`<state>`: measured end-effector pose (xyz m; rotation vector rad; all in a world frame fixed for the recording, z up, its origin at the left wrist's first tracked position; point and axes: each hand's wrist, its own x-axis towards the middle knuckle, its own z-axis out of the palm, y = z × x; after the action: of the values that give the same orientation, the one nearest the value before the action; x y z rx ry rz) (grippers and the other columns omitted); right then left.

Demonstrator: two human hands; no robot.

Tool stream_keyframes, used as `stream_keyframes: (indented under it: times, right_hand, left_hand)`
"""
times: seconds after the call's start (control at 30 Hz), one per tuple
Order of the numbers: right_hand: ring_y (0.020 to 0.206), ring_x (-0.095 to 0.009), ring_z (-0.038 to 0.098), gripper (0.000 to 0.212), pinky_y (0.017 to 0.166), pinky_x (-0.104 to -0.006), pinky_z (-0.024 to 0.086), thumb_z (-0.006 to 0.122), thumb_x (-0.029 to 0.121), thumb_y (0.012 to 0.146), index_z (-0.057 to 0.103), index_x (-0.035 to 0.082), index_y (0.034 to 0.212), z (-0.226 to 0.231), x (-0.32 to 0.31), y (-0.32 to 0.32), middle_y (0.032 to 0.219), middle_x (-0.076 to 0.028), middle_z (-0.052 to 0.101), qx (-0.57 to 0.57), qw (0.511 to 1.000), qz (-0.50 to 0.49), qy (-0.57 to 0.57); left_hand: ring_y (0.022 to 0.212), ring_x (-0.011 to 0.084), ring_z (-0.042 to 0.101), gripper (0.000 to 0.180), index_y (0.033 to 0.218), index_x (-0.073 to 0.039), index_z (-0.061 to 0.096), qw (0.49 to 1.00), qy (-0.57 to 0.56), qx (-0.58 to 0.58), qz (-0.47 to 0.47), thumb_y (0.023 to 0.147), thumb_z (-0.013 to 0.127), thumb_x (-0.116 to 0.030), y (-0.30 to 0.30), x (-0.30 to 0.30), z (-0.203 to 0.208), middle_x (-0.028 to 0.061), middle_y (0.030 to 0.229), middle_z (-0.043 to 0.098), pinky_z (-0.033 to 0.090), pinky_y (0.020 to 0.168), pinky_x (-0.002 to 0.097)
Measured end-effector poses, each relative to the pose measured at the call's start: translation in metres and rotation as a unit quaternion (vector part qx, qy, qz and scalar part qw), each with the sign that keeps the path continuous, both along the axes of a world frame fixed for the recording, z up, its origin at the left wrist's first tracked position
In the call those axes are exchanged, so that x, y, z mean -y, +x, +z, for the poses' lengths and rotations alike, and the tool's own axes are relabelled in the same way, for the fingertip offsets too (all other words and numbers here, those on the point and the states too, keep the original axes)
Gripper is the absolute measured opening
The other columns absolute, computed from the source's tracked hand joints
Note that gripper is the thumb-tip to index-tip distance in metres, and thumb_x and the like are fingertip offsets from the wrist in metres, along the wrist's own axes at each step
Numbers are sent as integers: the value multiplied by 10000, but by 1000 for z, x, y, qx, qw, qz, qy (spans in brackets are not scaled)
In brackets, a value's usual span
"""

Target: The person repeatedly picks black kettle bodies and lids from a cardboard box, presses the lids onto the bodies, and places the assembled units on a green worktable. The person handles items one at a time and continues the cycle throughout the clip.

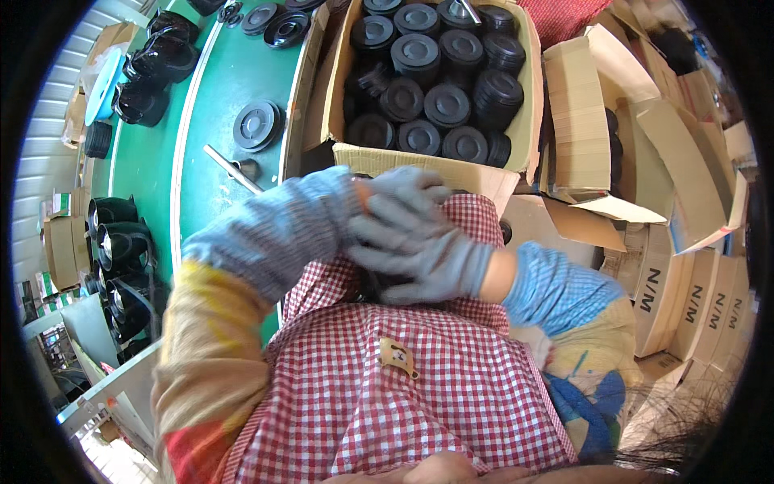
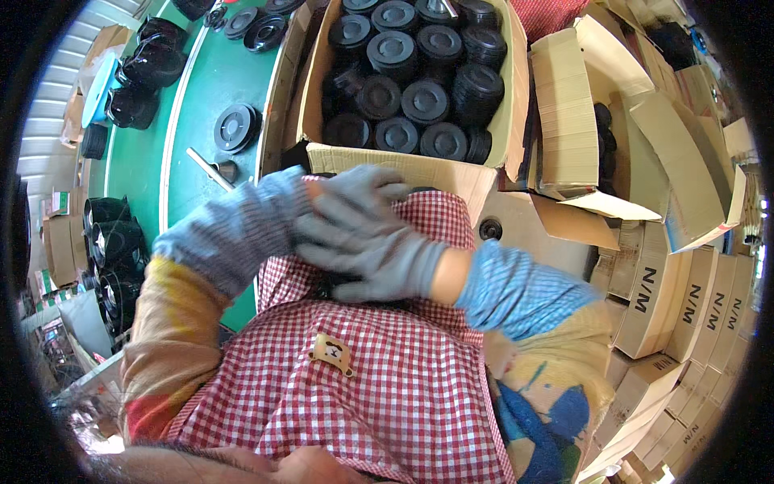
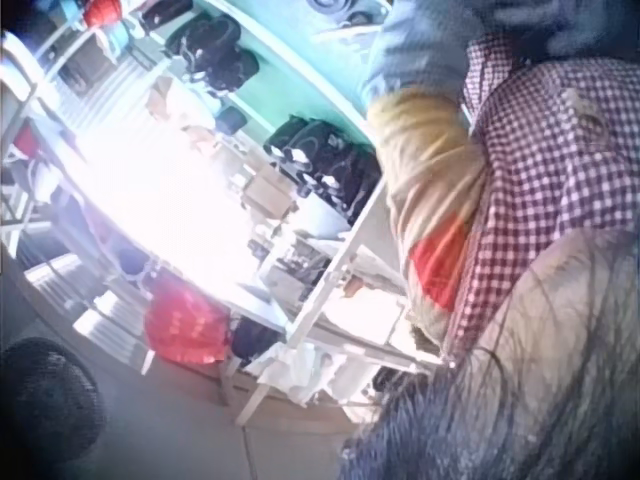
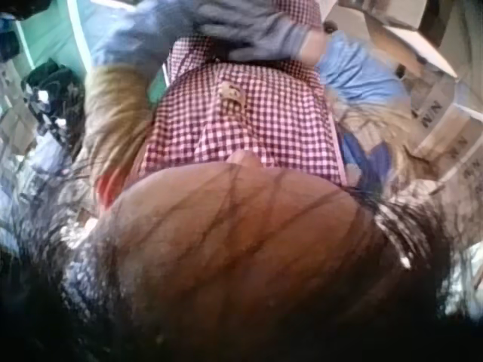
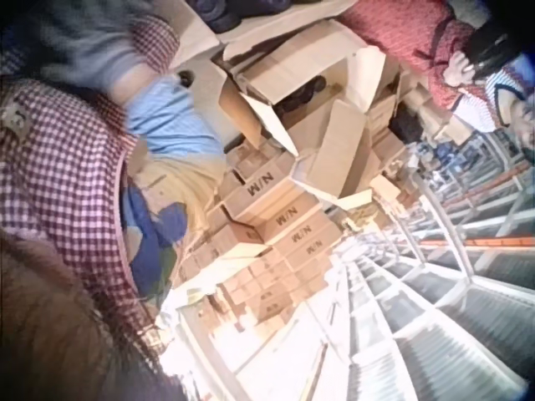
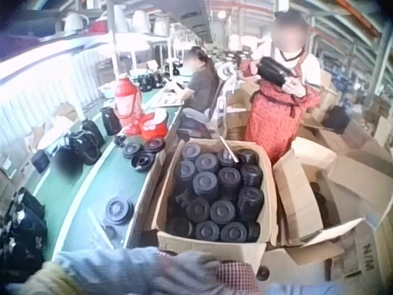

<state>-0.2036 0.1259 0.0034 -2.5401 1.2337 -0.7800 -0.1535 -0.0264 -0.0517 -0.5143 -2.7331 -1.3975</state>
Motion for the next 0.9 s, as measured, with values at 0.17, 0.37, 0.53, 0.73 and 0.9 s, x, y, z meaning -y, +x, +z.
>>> stream_keyframes:
  times: [0.17,0.37,0.53,0.73,0.9]
  right_hand:
    - [1436,-350,359,688,1199,-593,183,722,543,782,620,185,1361,-1,1,-26,1502,-133,470,73,992,38,-95]
    - [1460,-364,315,747,1179,-587,188,742,566,713,626,212,1360,-10,3,-16,1533,-126,436,14,999,29,-33]
    - [1500,-369,257,756,1195,-598,199,674,596,802,577,177,1423,-13,-8,-26,1562,-141,403,26,999,9,-40]
    - [1516,-403,210,698,1198,-628,180,645,555,840,561,189,1429,-13,5,-32,1607,-152,319,10,996,72,53]
    - [1510,-384,242,683,1177,-667,114,639,566,836,564,253,1439,-1,-3,21,1615,-119,334,5,997,-24,70]
  left_hand:
    - [1215,338,623,423,1397,-83,557,971,-18,228,68,1030,533,-293,40,2,19,169,1336,627,523,968,444]
    - [1182,285,643,438,1372,-18,546,923,-100,370,45,1029,533,-289,17,-15,45,183,1286,647,525,985,376]
    - [1230,267,608,435,1388,-39,528,908,6,419,1,1024,543,-277,-4,0,30,169,1369,595,496,1030,358]
    - [1150,290,644,396,1361,-100,572,978,121,166,37,1004,589,-271,52,-6,-46,138,1302,610,511,995,384]
    - [1017,252,695,315,1228,-167,663,933,-133,333,10,992,596,-364,-11,-16,33,83,1124,705,553,901,369]
